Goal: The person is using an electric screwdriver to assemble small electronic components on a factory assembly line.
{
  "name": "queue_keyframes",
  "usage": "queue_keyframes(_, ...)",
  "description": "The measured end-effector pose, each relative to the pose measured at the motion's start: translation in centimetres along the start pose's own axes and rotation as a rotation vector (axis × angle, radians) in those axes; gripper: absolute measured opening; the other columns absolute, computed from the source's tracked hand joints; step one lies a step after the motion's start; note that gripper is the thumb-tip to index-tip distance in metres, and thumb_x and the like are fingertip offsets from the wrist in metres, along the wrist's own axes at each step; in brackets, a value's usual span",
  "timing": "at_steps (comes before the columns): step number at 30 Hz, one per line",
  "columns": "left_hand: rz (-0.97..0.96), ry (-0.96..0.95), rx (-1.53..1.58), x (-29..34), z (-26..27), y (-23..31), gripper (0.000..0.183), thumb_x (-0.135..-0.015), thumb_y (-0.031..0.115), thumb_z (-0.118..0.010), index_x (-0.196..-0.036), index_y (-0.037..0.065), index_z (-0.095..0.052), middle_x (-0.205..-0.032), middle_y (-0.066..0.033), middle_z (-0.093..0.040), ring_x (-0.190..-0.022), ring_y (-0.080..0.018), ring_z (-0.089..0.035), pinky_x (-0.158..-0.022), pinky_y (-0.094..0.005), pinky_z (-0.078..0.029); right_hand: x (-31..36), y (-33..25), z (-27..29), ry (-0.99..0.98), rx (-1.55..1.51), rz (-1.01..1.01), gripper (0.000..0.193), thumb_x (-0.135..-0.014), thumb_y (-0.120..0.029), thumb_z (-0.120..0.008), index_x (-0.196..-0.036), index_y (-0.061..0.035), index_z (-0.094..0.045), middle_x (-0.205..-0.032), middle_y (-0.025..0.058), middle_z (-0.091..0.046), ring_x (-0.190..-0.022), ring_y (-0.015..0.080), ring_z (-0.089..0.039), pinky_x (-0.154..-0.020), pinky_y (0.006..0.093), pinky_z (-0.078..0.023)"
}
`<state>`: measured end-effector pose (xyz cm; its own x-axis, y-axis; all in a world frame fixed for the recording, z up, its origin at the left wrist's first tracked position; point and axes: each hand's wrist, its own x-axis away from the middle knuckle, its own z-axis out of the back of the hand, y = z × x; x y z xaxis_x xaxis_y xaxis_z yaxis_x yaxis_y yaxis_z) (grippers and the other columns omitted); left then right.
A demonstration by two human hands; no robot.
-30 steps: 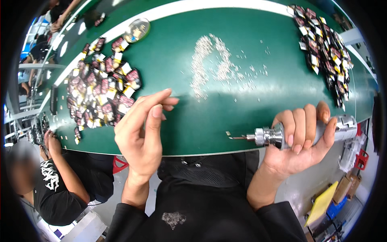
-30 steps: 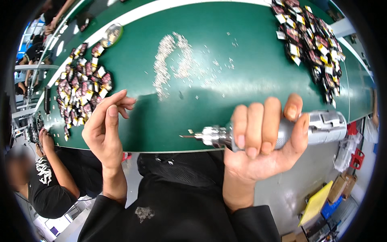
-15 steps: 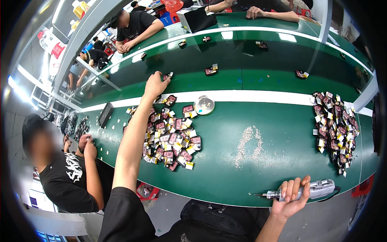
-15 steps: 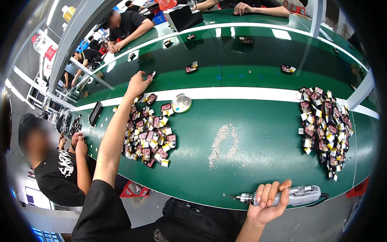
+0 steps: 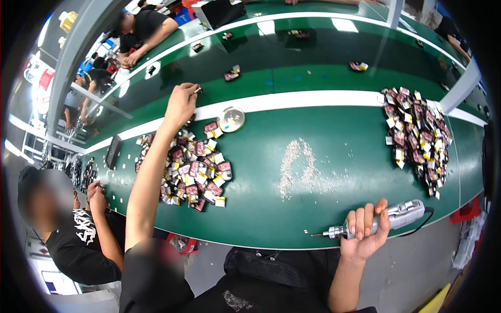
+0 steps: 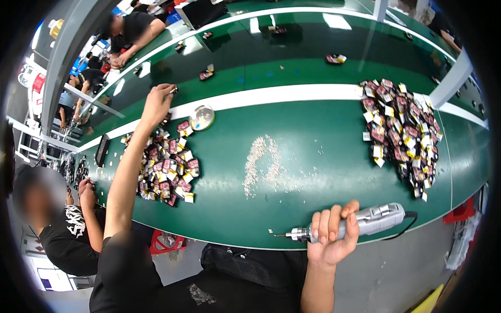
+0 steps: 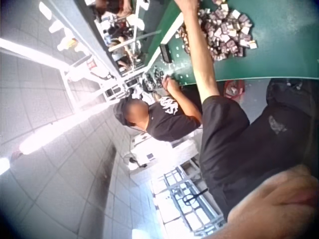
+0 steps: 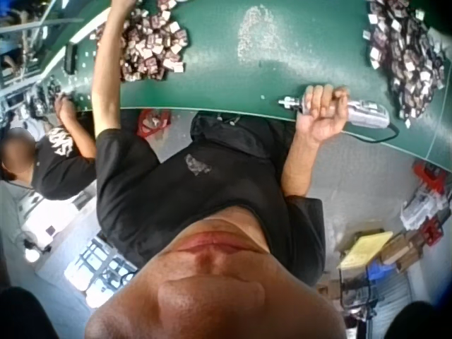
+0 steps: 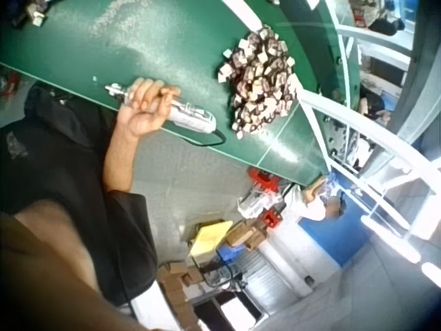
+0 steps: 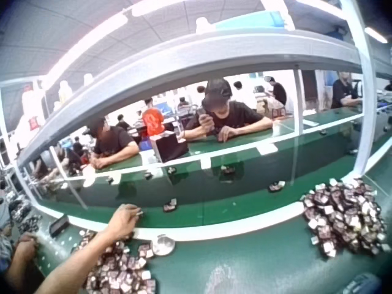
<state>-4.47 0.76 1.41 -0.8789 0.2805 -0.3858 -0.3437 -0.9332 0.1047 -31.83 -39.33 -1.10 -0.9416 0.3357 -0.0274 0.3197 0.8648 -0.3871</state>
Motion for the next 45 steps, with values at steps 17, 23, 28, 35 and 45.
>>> queue_keyframes(17,-0.273,-0.181,0.533,16.6,5.0,20.7,0.039,-0.066,-0.012,-0.065,-0.104,-0.003,-0.058,-0.103,-0.0135,-0.061,-0.091,-0.0305,-0.059,-0.076,-0.0383,-0.048,0.3,-0.1,0.7,-0.031,-0.063,-0.027,0.015,-0.097,-0.019,-0.041,-0.092,-0.0066,-0.046,-0.053,-0.0012,-0.037,-0.042,0.0095,-0.037,-0.048,0.0275,-0.037)
queue_keyframes(23,-0.305,-0.093,0.344,16.7,3.9,21.7,0.031,-0.068,-0.008,-0.069,-0.097,-0.003,-0.057,-0.094,-0.0123,-0.061,-0.084,-0.0286,-0.059,-0.069,-0.0362,-0.049,1.3,0.8,-0.3,-0.004,-0.028,-0.057,0.014,-0.096,-0.019,-0.043,-0.092,-0.0068,-0.046,-0.053,-0.0014,-0.037,-0.042,0.0095,-0.036,-0.048,0.0277,-0.038)
queue_keyframes(28,-0.432,-0.061,0.328,17.8,3.8,23.2,0.032,-0.065,-0.006,-0.069,-0.096,-0.008,-0.060,-0.099,-0.0159,-0.061,-0.086,-0.0296,-0.061,-0.066,-0.0353,-0.053,5.0,3.9,-2.9,-0.019,0.088,-0.262,0.009,-0.095,-0.018,-0.044,-0.094,-0.0082,-0.044,-0.054,-0.0007,-0.038,-0.044,0.0114,-0.039,-0.050,0.0291,-0.040)
queue_keyframes(35,-0.528,-0.047,0.239,19.0,4.4,25.4,0.033,-0.059,0.006,-0.061,-0.086,-0.013,-0.062,-0.093,-0.0213,-0.062,-0.086,-0.0290,-0.061,-0.069,-0.0315,-0.055,8.6,7.0,-3.7,0.081,0.274,-0.330,0.010,-0.092,-0.010,-0.049,-0.099,-0.0044,-0.044,-0.061,0.0038,-0.040,-0.057,0.0138,-0.042,-0.059,0.0304,-0.042)
queue_keyframes(45,-0.530,-0.138,0.300,20.4,4.6,25.2,0.036,-0.056,0.006,-0.059,-0.086,-0.014,-0.064,-0.103,-0.0266,-0.061,-0.094,-0.0329,-0.059,-0.081,-0.0361,-0.053,4.0,2.4,-4.0,-0.354,0.298,-0.315,0.023,-0.097,-0.033,-0.049,-0.093,-0.0108,-0.043,-0.051,-0.0021,-0.044,-0.039,0.0093,-0.046,-0.044,0.0244,-0.041)
